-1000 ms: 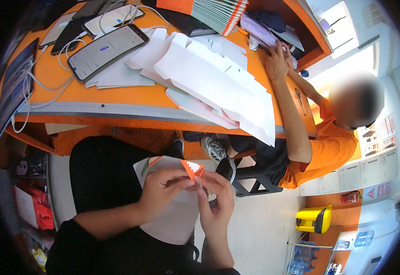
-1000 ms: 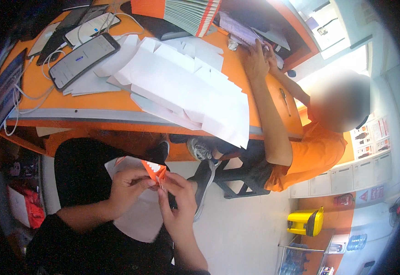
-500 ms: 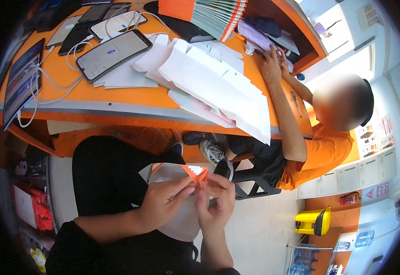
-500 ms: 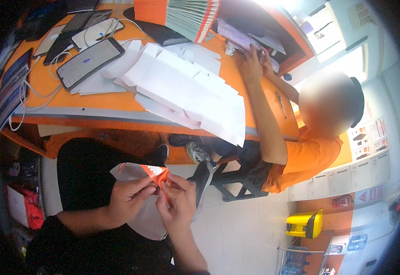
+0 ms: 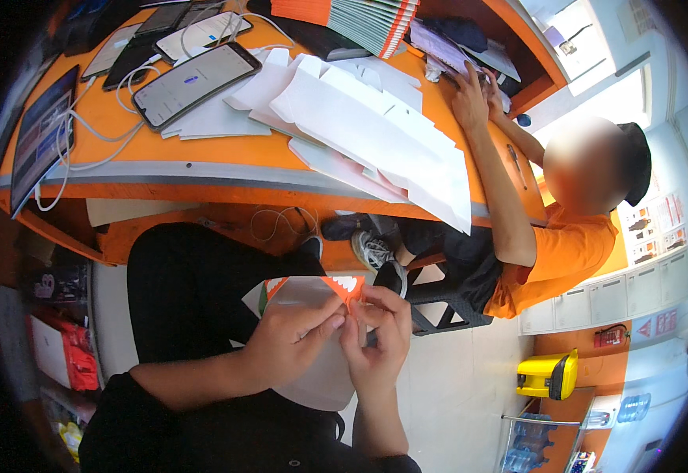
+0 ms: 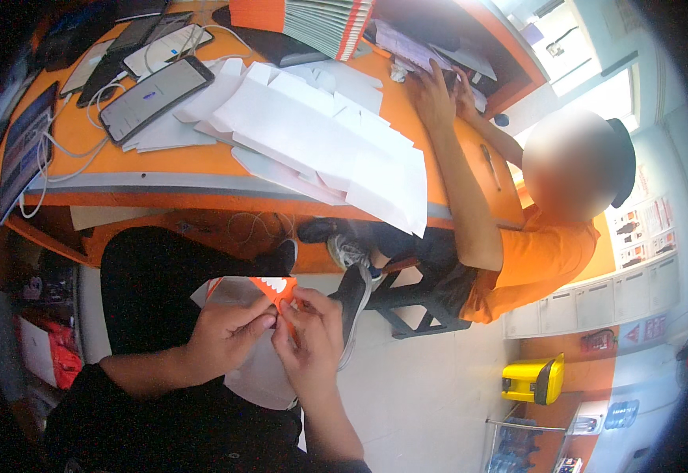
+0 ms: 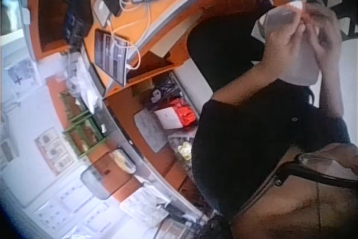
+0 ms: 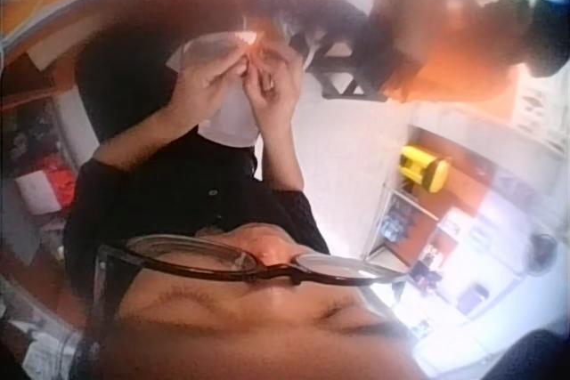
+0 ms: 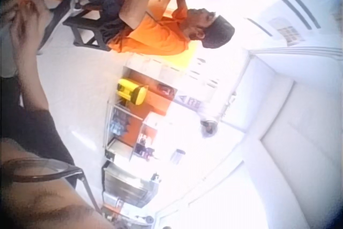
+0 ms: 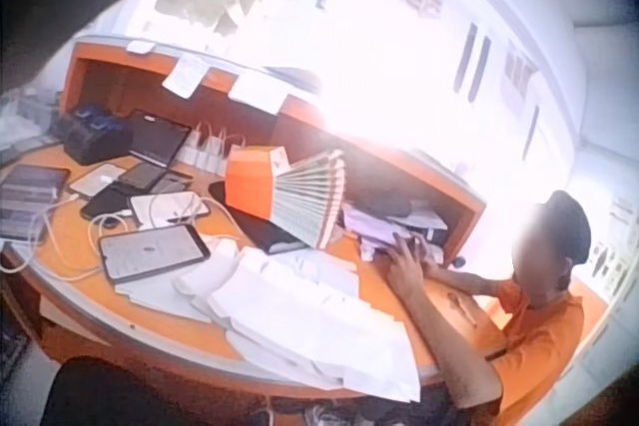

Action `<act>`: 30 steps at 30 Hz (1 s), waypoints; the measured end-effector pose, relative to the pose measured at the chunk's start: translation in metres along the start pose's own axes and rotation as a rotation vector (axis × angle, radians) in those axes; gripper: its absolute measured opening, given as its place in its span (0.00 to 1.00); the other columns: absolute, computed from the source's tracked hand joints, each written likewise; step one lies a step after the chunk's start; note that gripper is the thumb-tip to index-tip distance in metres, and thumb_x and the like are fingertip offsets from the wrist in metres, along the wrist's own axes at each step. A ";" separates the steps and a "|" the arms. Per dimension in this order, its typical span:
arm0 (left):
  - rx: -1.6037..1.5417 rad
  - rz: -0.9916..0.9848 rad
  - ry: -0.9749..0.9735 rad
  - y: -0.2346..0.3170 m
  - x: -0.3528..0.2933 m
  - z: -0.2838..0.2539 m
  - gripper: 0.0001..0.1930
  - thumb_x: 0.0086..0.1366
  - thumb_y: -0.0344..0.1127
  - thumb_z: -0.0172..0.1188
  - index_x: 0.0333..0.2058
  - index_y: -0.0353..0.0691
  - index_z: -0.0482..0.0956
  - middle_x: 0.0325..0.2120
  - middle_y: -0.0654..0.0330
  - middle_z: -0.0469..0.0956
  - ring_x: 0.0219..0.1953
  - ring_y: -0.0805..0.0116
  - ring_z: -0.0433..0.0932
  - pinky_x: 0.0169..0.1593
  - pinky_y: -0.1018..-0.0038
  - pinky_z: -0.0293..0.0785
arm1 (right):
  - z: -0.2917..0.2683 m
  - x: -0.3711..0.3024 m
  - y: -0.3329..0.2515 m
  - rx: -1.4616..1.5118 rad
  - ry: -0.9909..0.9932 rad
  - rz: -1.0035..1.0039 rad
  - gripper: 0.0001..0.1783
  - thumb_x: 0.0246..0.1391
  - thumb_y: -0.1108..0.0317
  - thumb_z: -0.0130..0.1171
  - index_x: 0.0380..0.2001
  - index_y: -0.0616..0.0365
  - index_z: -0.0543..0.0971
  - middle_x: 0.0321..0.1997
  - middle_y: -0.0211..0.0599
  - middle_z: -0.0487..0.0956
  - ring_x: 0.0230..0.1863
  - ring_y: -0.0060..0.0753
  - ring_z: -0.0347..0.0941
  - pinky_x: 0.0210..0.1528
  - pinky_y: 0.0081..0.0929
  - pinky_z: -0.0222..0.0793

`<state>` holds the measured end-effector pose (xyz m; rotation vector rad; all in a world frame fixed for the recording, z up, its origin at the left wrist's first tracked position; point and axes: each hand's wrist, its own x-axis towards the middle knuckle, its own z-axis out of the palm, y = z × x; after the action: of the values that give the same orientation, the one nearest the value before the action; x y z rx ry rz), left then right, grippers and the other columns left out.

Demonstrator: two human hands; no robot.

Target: The person assembles small paper boxes by folding flat sheets into rectangular shapes and securing the edges. They handle each box one at a time, folding the sides and tucking flaps to form the structure, then placing the finished boxes into a stack on the desk.

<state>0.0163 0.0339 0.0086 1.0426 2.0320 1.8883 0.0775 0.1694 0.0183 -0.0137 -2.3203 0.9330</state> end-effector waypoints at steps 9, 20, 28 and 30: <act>-0.029 -0.209 -0.603 0.012 0.017 -0.008 0.27 0.66 0.34 0.51 0.62 0.38 0.56 0.46 0.43 0.74 0.47 0.52 0.77 0.52 0.64 0.72 | -0.030 -0.018 0.050 0.989 -0.223 0.647 0.23 0.52 0.64 0.64 0.48 0.66 0.74 0.50 0.38 0.74 0.50 0.26 0.71 0.49 0.25 0.67; -0.061 -0.006 -0.554 0.016 0.026 -0.067 0.23 0.63 0.41 0.57 0.57 0.43 0.70 0.42 0.56 0.81 0.44 0.63 0.80 0.50 0.68 0.74 | -0.047 -0.031 0.060 0.740 0.028 0.655 0.09 0.53 0.68 0.63 0.32 0.66 0.81 0.26 0.29 0.78 0.25 0.18 0.70 0.27 0.18 0.64; 0.108 -0.290 -0.753 -0.022 0.040 -0.028 0.17 0.66 0.41 0.54 0.48 0.35 0.76 0.31 0.57 0.81 0.28 0.71 0.77 0.35 0.77 0.72 | -0.061 -0.018 0.056 0.449 -0.311 0.501 0.14 0.50 0.68 0.63 0.40 0.63 0.80 0.38 0.33 0.79 0.38 0.24 0.71 0.42 0.23 0.64; 0.038 -0.465 -0.506 -0.029 0.038 -0.018 0.17 0.67 0.42 0.53 0.43 0.33 0.78 0.27 0.58 0.80 0.27 0.74 0.77 0.33 0.77 0.71 | -0.081 -0.015 0.063 0.366 -0.214 0.511 0.21 0.49 0.71 0.61 0.49 0.60 0.76 0.50 0.37 0.78 0.51 0.31 0.70 0.53 0.30 0.62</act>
<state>-0.0326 0.0431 -0.0033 0.8463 1.8095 1.2132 0.1212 0.2631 0.0149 -0.3863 -2.3427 1.6757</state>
